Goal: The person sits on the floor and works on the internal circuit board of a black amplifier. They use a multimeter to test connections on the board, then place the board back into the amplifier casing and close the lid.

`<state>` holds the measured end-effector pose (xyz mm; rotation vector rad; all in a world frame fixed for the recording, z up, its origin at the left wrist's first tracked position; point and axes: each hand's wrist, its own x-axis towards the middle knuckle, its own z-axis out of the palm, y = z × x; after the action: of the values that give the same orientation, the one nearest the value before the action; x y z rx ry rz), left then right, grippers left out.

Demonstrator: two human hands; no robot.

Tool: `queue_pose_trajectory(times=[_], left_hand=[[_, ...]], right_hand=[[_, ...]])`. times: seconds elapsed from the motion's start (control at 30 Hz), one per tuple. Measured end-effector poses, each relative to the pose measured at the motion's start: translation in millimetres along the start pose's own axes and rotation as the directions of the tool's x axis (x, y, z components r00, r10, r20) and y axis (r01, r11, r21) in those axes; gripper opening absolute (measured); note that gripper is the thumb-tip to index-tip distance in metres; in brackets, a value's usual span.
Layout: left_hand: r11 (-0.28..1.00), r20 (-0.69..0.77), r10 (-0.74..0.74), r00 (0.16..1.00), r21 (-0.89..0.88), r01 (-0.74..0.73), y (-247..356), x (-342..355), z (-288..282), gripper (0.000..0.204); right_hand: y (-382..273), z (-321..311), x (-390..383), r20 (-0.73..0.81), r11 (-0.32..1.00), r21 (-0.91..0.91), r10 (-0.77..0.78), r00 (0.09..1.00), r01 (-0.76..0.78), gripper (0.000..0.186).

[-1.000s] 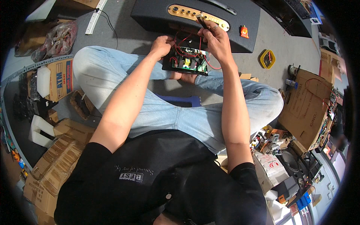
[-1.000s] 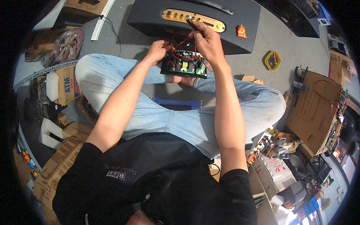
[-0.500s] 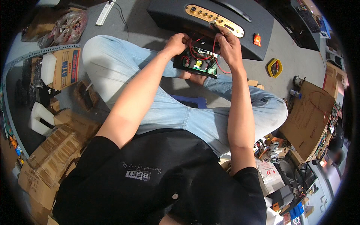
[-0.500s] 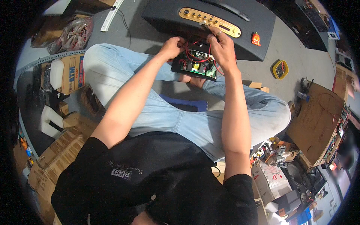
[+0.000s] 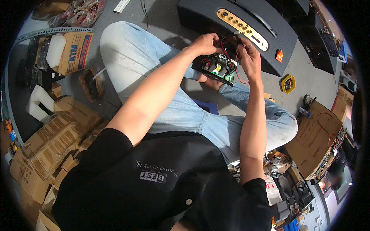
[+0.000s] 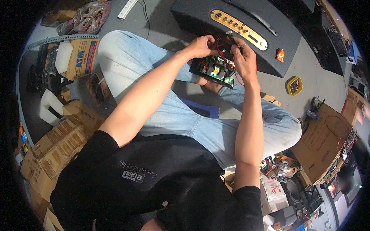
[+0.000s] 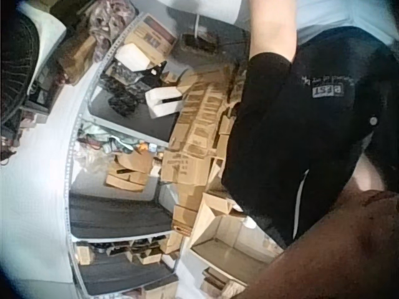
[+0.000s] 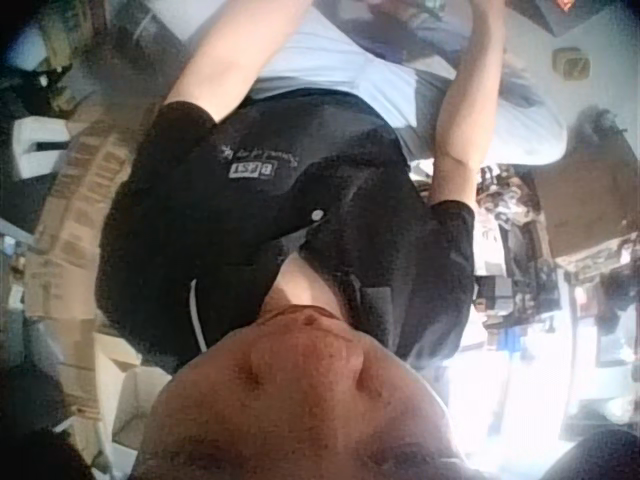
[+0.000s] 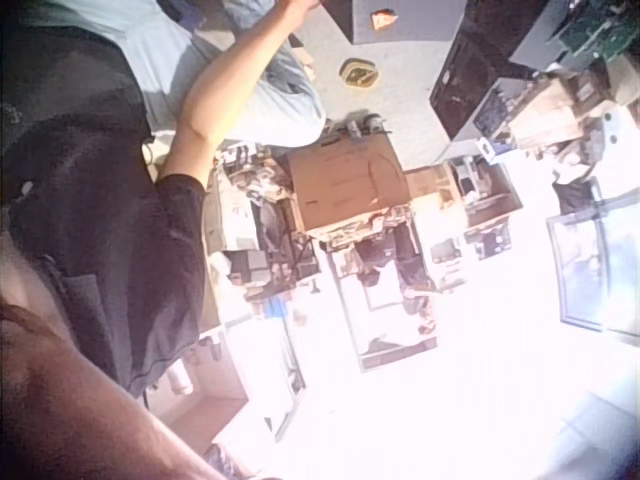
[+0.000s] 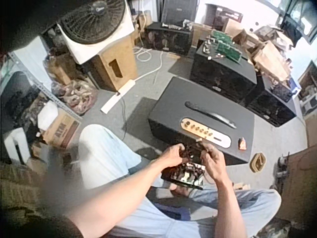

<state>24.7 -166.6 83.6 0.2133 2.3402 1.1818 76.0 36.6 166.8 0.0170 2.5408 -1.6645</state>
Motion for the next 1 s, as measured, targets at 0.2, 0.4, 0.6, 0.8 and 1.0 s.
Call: queue_pose_trajectory(times=[0.2,0.4,0.6,0.8,1.0], left_hand=[[0.992,-0.060,0.097,0.993,-0.078,-0.102,-8.6,6.5,7.4,0.062],[0.993,-0.042,0.065,0.997,-0.098,-0.069,-0.2,1.2,-3.9,0.064],[0.994,-0.019,0.025,0.999,-0.108,-0.027,-9.4,2.0,-11.2,0.061],[0.971,-0.066,-0.140,0.988,-0.207,0.124,-32.9,13.8,-3.8,0.052],[0.953,-0.162,-0.145,0.976,-0.287,0.094,-27.3,14.3,-4.8,0.049]], right_hand=[[0.1,-0.1,0.0,-0.002,0.999,0.029,0.020,1.000,-0.020,0.034],[-2.2,-10.9,-0.4,-0.071,1.000,0.009,0.012,0.997,-0.011,0.034],[-2.0,-24.7,1.0,-0.200,0.997,0.071,0.008,0.980,0.007,0.033],[-5.3,-29.4,6.2,-0.242,0.974,0.208,-0.035,0.970,0.087,0.032],[1.0,-34.3,6.1,-0.227,0.986,0.158,-0.011,0.974,0.048,0.031]])
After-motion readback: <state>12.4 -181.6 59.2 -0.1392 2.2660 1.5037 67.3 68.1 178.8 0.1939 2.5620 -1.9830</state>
